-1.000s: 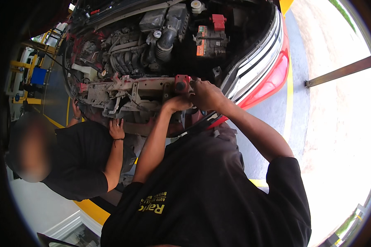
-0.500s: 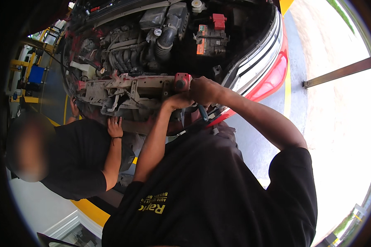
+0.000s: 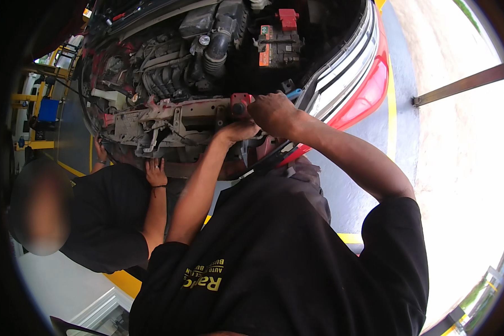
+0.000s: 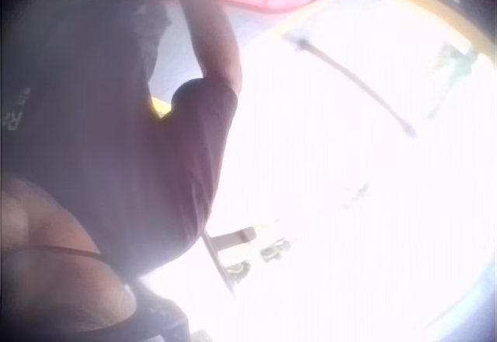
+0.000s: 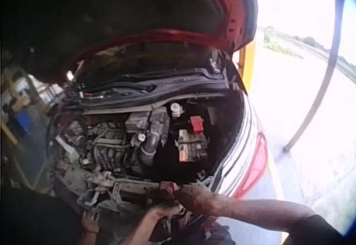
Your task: The person works under the hood of a red car with another technician, using a power drill and wrench to remove and reposition engine components. They handle hoses and brackets, align parts, and fasten bolts while coordinating with the coworker.
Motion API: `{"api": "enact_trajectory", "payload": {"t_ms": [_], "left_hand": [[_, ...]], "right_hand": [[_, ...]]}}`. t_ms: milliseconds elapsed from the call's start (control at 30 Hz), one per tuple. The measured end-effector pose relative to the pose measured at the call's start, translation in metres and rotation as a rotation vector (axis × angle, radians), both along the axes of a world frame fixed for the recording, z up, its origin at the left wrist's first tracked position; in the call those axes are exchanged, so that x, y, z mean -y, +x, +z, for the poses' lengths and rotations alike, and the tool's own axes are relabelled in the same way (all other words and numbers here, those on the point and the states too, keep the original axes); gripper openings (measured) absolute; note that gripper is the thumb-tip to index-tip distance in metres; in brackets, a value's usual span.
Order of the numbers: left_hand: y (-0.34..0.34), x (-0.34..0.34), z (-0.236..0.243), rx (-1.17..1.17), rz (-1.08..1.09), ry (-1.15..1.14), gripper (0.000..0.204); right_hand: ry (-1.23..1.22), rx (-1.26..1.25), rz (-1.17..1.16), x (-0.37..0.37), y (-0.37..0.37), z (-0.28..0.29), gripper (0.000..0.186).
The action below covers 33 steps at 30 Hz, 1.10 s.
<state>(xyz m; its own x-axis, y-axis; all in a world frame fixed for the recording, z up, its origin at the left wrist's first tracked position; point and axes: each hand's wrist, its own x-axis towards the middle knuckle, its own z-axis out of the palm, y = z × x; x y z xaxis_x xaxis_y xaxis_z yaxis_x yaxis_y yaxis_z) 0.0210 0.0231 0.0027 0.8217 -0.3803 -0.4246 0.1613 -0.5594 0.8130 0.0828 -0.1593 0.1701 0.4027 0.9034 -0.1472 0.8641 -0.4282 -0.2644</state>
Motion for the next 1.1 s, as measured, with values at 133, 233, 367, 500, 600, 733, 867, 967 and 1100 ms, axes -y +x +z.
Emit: {"api": "enact_trajectory", "payload": {"t_ms": [133,233,367,500,600,733,867,967,1100], "left_hand": [[-0.005,-0.002,0.004,-0.118,0.084,-0.039,0.043],[-0.005,-0.006,0.009,-0.129,0.066,-0.047,0.042],[-0.009,-0.006,0.025,-0.192,0.145,-0.158,0.043],[-0.022,-0.004,0.040,-0.168,0.255,-0.137,0.051],[-0.035,-0.002,0.047,-0.141,0.281,-0.287,0.056],[-0.048,0.001,0.047,0.160,0.255,-0.260,0.045],[-0.048,0.008,0.048,0.182,0.399,-0.336,0.035],[-0.057,0.004,0.048,0.197,0.570,-0.516,0.046],[-0.061,0.002,0.061,0.206,0.654,-0.551,0.047]], "right_hand": [[-0.084,-0.091,-0.018,0.004,0.004,-0.003,0.026],[-0.109,-0.184,-0.028,0.006,0.003,-0.008,0.024],[0.064,-0.208,-0.019,0.020,0.003,-0.023,0.024],[0.243,-0.366,-0.180,0.043,0.002,-0.036,0.025],[0.400,-0.600,-0.415,0.058,-0.014,-0.035,0.025],[0.533,-0.406,-0.423,0.074,-0.048,-0.024,0.038],[0.564,-0.435,-0.441,0.086,-0.077,-0.013,0.063],[0.751,-0.571,-0.449,0.092,-0.093,-0.007,0.065],[0.958,-0.536,-0.417,0.099,-0.097,0.001,0.038]]}}
